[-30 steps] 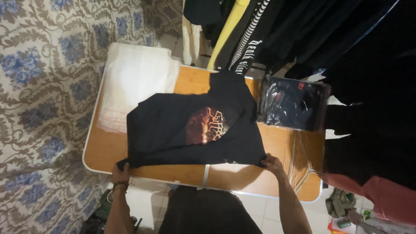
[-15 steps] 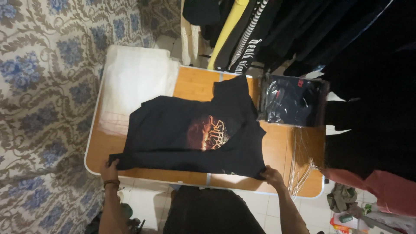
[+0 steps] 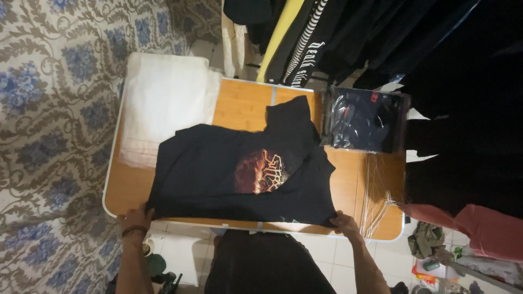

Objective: Folding a black graphic t-shirt on a small wooden table.

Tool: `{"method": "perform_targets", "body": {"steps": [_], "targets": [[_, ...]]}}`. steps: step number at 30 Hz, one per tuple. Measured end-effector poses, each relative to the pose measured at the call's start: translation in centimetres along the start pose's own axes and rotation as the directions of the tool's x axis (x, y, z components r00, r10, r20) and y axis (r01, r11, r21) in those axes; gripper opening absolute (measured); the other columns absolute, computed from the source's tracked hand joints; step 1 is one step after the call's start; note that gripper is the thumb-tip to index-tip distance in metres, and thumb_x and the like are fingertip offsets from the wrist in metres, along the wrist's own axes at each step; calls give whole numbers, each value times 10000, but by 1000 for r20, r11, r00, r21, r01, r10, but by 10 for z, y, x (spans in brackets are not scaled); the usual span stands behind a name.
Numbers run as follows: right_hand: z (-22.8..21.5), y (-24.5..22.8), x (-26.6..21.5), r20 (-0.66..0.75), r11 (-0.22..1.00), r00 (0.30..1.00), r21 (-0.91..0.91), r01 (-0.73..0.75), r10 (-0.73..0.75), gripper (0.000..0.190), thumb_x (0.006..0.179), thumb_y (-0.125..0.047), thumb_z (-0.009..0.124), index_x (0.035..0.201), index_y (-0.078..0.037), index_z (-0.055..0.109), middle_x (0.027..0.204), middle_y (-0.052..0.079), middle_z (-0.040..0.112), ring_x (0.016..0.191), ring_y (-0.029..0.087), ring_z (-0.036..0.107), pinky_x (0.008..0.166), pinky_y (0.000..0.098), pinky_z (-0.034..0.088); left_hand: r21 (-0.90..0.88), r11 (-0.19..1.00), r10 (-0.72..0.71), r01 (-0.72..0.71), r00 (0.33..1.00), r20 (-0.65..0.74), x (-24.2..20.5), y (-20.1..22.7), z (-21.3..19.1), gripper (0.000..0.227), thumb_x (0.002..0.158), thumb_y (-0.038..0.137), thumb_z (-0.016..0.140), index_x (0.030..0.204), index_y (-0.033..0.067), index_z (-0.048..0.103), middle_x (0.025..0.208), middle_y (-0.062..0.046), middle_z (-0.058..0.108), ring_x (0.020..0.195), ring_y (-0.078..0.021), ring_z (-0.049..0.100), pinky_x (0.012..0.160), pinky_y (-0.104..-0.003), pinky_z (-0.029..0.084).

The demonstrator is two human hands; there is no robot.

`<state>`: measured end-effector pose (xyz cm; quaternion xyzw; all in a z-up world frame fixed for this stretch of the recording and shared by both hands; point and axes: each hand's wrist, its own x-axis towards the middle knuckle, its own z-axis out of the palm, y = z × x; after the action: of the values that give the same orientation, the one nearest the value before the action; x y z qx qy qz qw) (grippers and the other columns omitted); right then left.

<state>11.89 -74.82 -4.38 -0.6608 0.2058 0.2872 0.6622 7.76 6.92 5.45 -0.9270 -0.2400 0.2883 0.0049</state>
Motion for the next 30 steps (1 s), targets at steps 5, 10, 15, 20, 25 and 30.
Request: {"method": "perform_targets", "body": {"steps": [5, 10, 15, 20, 25, 30], "targets": [[24, -40, -19, -96, 951, 994, -299, -76, 49, 173, 905, -140, 695, 1016, -7, 693, 708, 69, 643, 553, 170, 599, 495, 310, 499, -121, 992, -57, 42, 990, -126, 1, 8, 11, 446, 979, 467, 558, 1337, 213, 637, 1249, -133, 728, 1200, -338, 658, 1118, -642, 278], [39, -55, -32, -105, 861, 984, -504, 69, -141, 172, 919, -186, 697, 1036, -60, 709, 719, 84, 667, 625, 180, 646, 567, 319, 511, -371, 926, -152, 75, 971, -184, 1, 34, -3, 422, 1046, 407, 566, 1400, 190, 642, 1235, -191, 731, 1148, -395, 672, 1151, -651, 267], [101, -101, -46, -366, 284, 916, -907, -312, -166, 453, 902, -267, 710, 1323, -175, 570, 1228, 85, 637, 998, 253, 665, 857, 424, 564, -288, 957, -188, 35, 829, -526, -19, 73, -22, 325, 979, 189, 632, 1286, 86, 665, 1402, -152, 668, 1169, -408, 681, 1034, -599, 386], [153, -120, -33, -148, 300, 875, -954, -4, -462, 511, 849, -136, 684, 1341, -140, 547, 1290, 143, 608, 1153, 344, 602, 1000, 472, 502, -167, 834, 193, -526, 561, -805, -5, 134, 46, 426, 975, 161, 637, 1348, -42, 607, 1335, -260, 618, 1161, -401, 610, 1026, -520, 455], [198, -157, -17, 23, 334, 897, -923, 188, -441, 566, 847, -54, 646, 1389, -166, 533, 1310, 151, 592, 1190, 376, 587, 1022, 458, 497, -195, 683, 623, -704, 700, -349, -75, 226, 11, 472, 936, 175, 606, 1393, 87, 534, 1502, -173, 476, 1323, -339, 511, 1131, -512, 372], [200, -149, 30, 22, 390, 926, -903, 181, -378, 527, 870, -92, 656, 1379, -194, 567, 1273, 171, 609, 1114, 391, 625, 926, 466, 532, -106, 696, 638, -711, 679, -362, -67, 238, 36, 563, 989, 251, 524, 1527, 148, 393, 1623, -114, 315, 1478, -304, 325, 1211, -507, 252]]}}
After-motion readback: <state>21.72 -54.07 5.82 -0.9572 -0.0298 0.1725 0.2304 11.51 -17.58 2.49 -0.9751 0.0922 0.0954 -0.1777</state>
